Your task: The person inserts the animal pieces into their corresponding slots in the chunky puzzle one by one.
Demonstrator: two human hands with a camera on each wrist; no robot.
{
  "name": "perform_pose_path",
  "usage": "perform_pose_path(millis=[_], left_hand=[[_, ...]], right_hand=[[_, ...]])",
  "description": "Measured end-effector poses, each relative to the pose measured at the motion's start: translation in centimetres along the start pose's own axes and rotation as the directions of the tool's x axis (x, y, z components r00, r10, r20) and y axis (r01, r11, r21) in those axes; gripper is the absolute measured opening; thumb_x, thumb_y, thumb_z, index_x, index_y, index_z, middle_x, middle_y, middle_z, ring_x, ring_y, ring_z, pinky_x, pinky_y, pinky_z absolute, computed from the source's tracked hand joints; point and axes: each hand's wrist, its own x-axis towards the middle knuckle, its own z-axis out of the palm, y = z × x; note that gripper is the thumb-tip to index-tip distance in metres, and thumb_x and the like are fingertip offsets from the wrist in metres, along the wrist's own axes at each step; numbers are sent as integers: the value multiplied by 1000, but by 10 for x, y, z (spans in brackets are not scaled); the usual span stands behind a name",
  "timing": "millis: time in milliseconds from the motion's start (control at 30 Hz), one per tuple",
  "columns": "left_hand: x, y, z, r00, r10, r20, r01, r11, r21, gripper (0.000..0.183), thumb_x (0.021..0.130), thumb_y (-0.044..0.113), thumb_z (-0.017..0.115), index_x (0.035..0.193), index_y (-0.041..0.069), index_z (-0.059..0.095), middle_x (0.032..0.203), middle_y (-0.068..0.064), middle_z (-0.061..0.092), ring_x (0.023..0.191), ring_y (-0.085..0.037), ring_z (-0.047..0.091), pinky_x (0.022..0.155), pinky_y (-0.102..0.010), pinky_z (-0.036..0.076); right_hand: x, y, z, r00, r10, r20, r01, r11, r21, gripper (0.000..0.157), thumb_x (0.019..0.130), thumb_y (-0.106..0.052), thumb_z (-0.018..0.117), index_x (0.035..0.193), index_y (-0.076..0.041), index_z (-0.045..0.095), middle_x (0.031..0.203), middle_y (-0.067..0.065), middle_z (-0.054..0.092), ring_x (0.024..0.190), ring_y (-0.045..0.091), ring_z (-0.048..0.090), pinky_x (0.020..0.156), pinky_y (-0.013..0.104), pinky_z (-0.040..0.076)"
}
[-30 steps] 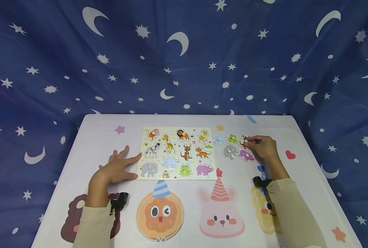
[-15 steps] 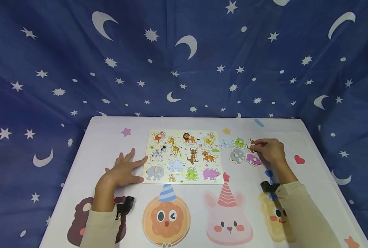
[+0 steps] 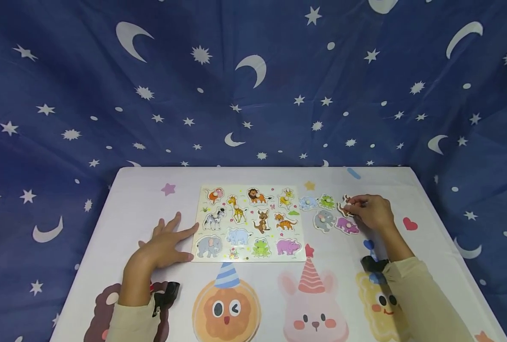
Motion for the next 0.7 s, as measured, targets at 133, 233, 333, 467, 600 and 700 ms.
perform_pose_path(millis=[133,233,333,467,600,700], left_hand=[[-5,-4,-1,1000,10,-7,-10,1000,6,88,76,39,87,154,33,45,172,-20,7,152,-60,-6,91,-96,0],[-7,-5,-1,1000,17,-4,-17,1000,13,88,77,41,85,154,34,44,172,-19,6,151,-60,-6,91,-96,1],[-7,-5,0,1000,17,1,-17,1000,19,88,78,43,85,155,35,43,172,-19,5,151,-60,-6,91,-96,1],[-6,-4,0,1000,12,4,-12,1000,21,88,77,41,85,154,36,44,172,-19,5,152,-59,-7,92,-95,1],[-4,-1,-3,1000,17,0,-17,1000,19,88,77,40,86,154,36,44,172,-19,6,152,-59,-7,92,-95,1],[-4,0,-3,1000,17,0,-17,1000,14,88,77,39,86,154,36,44,172,-19,6,152,-59,-7,92,-95,1]], right_hand=[[-7,-8,0,999,-26,-24,27,999,17,29,88,-34,81,103,-9,77,80,8,71,84,27,56,60,30,43],[-15,-18,0,998,-51,-41,52,998,37,27,87,-33,83,101,-10,78,83,9,70,82,25,53,56,29,42],[-23,-31,1,995,-92,-42,95,993,69,25,86,-32,84,98,-11,78,82,9,70,76,23,53,51,28,41],[-33,-51,4,986,-164,-35,167,980,107,21,85,-30,85,94,-13,78,80,8,70,67,21,52,44,28,40],[-38,-74,10,979,-201,-19,201,970,136,21,83,-33,86,92,-16,78,81,3,69,64,18,51,45,29,41],[-40,-91,19,977,-215,9,210,963,170,22,82,-35,87,92,-17,78,83,1,68,63,18,50,46,28,40]])
